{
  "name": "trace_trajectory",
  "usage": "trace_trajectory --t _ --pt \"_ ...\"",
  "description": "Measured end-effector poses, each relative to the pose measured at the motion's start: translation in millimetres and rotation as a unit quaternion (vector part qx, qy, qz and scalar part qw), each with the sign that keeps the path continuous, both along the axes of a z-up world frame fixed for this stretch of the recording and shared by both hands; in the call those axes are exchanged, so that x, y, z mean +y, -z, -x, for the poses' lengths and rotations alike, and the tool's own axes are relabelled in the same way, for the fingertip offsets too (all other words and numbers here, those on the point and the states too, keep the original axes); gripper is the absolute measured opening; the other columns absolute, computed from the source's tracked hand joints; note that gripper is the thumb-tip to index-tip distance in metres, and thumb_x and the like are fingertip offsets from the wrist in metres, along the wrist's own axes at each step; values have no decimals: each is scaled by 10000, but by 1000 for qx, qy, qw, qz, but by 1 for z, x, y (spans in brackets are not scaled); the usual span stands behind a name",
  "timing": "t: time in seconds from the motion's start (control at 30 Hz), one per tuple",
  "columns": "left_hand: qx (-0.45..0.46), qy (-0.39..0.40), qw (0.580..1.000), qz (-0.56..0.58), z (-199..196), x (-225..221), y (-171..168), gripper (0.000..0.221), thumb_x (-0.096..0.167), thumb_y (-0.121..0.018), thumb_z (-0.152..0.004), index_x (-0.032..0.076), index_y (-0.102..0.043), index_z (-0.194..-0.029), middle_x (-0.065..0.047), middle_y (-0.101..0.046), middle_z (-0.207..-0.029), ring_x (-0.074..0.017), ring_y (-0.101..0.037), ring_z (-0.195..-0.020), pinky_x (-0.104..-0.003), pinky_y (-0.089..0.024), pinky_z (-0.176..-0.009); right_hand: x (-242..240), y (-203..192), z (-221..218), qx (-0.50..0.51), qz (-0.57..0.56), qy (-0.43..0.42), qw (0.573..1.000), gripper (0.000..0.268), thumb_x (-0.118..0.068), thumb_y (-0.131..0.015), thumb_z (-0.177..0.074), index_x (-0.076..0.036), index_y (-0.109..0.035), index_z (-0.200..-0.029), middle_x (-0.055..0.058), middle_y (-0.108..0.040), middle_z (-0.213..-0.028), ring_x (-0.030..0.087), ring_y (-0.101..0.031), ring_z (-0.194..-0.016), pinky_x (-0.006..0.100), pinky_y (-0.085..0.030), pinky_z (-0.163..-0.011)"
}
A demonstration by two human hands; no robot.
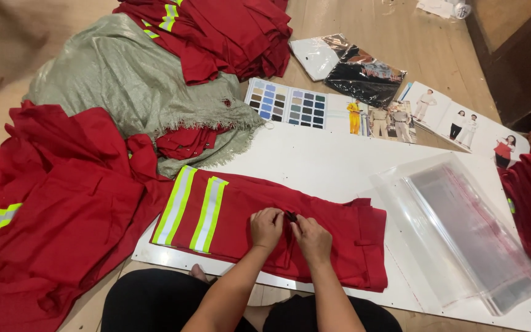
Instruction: The person is folding red workwear trousers with yellow reflective strips on a white board placed on the floor.
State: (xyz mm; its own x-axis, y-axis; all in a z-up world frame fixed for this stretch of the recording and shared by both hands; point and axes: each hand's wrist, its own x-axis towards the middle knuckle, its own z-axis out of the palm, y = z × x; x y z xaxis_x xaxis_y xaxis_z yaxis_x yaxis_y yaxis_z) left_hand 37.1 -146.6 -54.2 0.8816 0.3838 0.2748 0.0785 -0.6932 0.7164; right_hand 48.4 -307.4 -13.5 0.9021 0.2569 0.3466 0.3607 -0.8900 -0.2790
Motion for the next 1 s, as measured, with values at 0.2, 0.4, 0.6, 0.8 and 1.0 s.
trace_trajectory --t 0.2,0.4,0.6,0.8,1.0 --pt "-19 -3 1000 5 2 0 4 20 303 -730 -906 297 -737 -888 107 -745 -880 -137 -717 -872 -328 -490 -843 6 -13 3 -25 -14 -12 1000 242 -437 -726 -898 -270 -781 -1064 -31 -688 -762 174 -730 -674 308 -599 -570" --pt "-40 -9 999 -5 1 0 2 25 258 -728 -891 276 -727 -874 89 -749 -865 -145 -723 -853 -332 -489 -835 3 -5 -1 -27 -29 -9 999 232 -445 -714 -914 -269 -784 -1049 -39 -693 -756 169 -734 -675 306 -602 -560" --pt "-48 -1 999 -4 1 -1 -2 46 225 -727 -884 265 -723 -861 87 -749 -841 -148 -724 -832 -332 -483 -837 2 -8 1 -7 -43 -9 999 220 -437 -710 -916 -269 -790 -1033 -35 -704 -760 185 -738 -688 319 -606 -567" --pt "-57 5 998 -6 0 0 4 56 235 -735 -878 274 -720 -840 102 -751 -840 -138 -725 -832 -327 -480 -831 2 -8 -1 -4 -39 -16 999 224 -452 -700 -918 -279 -788 -1029 -30 -711 -774 193 -744 -705 331 -612 -588" --pt "-52 7 999 8 6 0 -6 68 210 -718 -888 256 -722 -839 86 -757 -846 -151 -725 -832 -334 -481 -827 2 -16 2 17 -68 -18 997 213 -440 -721 -909 -266 -799 -1004 -12 -737 -791 208 -759 -763 336 -621 -658"
